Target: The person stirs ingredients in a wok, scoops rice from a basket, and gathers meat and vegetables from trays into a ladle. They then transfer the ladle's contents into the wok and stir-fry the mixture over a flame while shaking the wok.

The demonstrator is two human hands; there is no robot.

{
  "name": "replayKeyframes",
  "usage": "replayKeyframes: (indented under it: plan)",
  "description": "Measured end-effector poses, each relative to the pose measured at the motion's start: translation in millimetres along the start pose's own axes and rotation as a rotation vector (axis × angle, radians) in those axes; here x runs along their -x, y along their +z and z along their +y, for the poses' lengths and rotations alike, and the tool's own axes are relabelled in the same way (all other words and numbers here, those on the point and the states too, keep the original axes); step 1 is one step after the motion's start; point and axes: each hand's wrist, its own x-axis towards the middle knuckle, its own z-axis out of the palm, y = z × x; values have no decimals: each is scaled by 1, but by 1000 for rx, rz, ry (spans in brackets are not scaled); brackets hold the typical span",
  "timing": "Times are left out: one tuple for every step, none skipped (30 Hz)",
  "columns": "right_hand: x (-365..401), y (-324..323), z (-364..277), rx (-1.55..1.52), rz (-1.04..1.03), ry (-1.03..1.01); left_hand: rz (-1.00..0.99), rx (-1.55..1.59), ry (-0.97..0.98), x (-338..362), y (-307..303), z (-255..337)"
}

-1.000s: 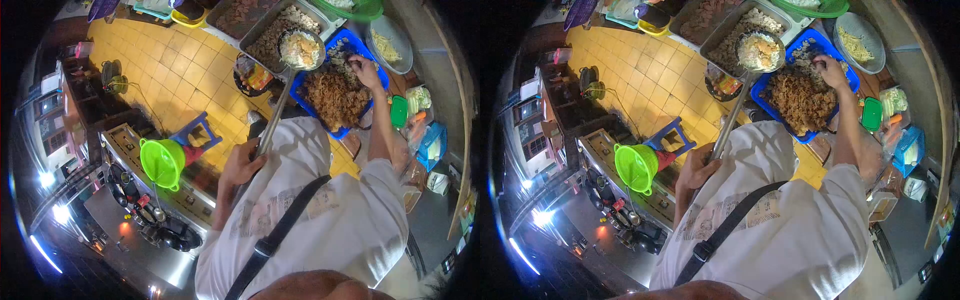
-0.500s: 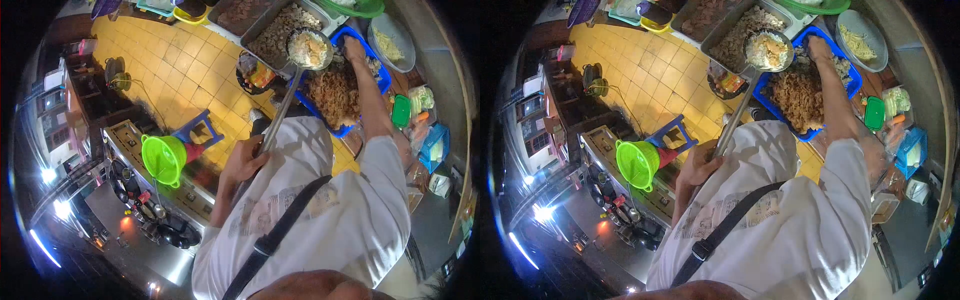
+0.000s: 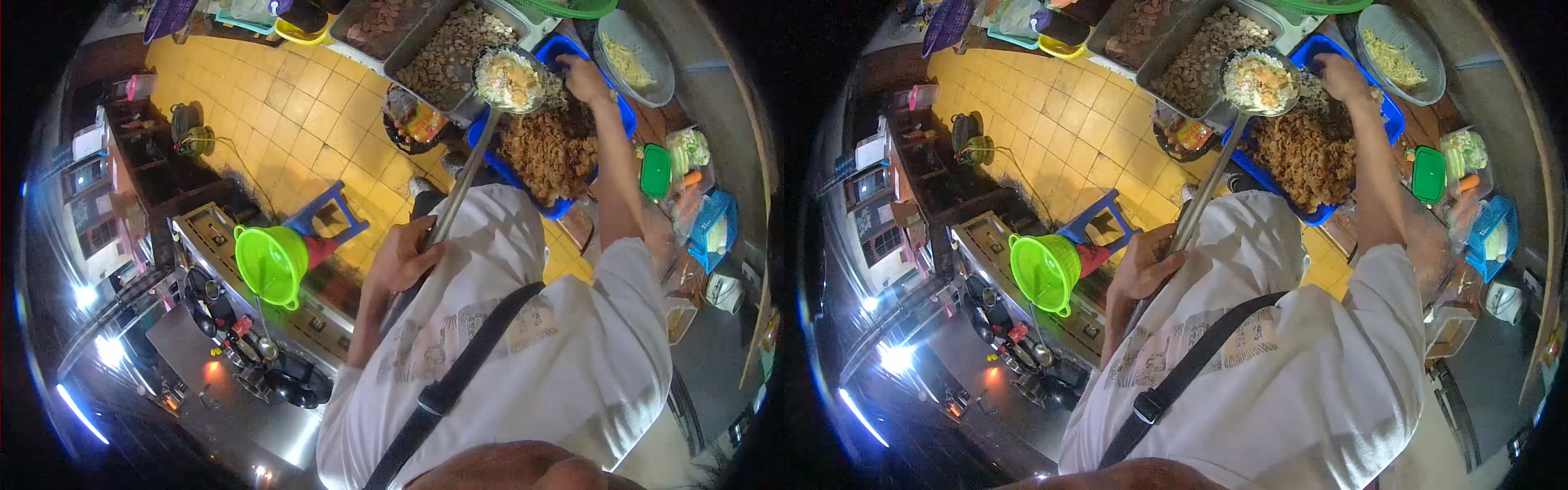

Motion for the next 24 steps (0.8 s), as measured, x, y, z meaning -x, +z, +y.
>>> replayKeyframes:
  plan:
    - [-4, 17, 7, 199, -122, 25, 20, 31, 32, 1, 1, -5]
    - [-11, 60, 40, 340, -11, 9, 20, 22, 26, 3, 2, -8]
    - [-8, 54, 32, 330, -9, 9, 9, 45, -9, 5, 2, -11]
    - [-2, 38, 20, 182, -36, 62, 0, 72, -45, 6, 2, -13]
    - [1, 29, 12, 37, -68, 111, 4, 73, -50, 7, -2, -12]
    - [4, 33, 21, -110, 51, -13, -64, 20, -97, 7, -7, -9]
    - [7, 29, 20, -109, 44, -14, -136, -32, -142, 7, -9, -8]
    - [11, 21, 20, -222, 88, 63, -137, -26, -144, 7, -6, -12]
    - [13, 17, 20, -336, 133, 141, -71, 28, -74, 7, -1, -18]
    - [13, 12, 18, -338, 207, 63, -2, 80, -4, 7, 1, -18]
    - [14, 7, 15, -339, 206, 61, 0, 80, -5, 7, 0, -17]
    - [19, 1, 13, -469, 156, 80, 8, 58, -6, 9, -1, -12]
    - [25, -16, -5, -598, 104, 100, 16, 38, -5, 9, -2, -7]
    - [32, -30, -25, -678, 97, 16, 16, 40, -7, 9, -4, -3]
    - [35, -40, -43, -677, 95, 18, -18, 9, -24, 7, -7, 0]
    - [37, -49, -59, -832, 16, -16, -53, -24, -40, 6, -8, 1]
    - [36, -53, -67, -986, -61, -53, -54, -25, -39, 6, -8, -3]
    - [32, -53, -68, -825, -71, 70, -55, 18, -30, 6, -6, -9]
    - [24, -49, -60, -825, -68, 70, -56, 60, -22, 6, -5, -13]
    - [14, -38, -47, -511, -11, 3, -57, 57, -20, 9, -5, -9]
    - [5, -25, -33, -200, 45, -61, -43, 56, -40, 13, -7, -2]
    - [-3, -1, -13, -204, 48, -61, -28, 54, -61, 16, -9, 4]
    - [-11, 29, 10, 36, -32, -46, -25, 48, -61, 19, -10, 7]
    - [-15, 46, 18, 275, -114, -30, -25, 48, -98, 22, -11, 10]
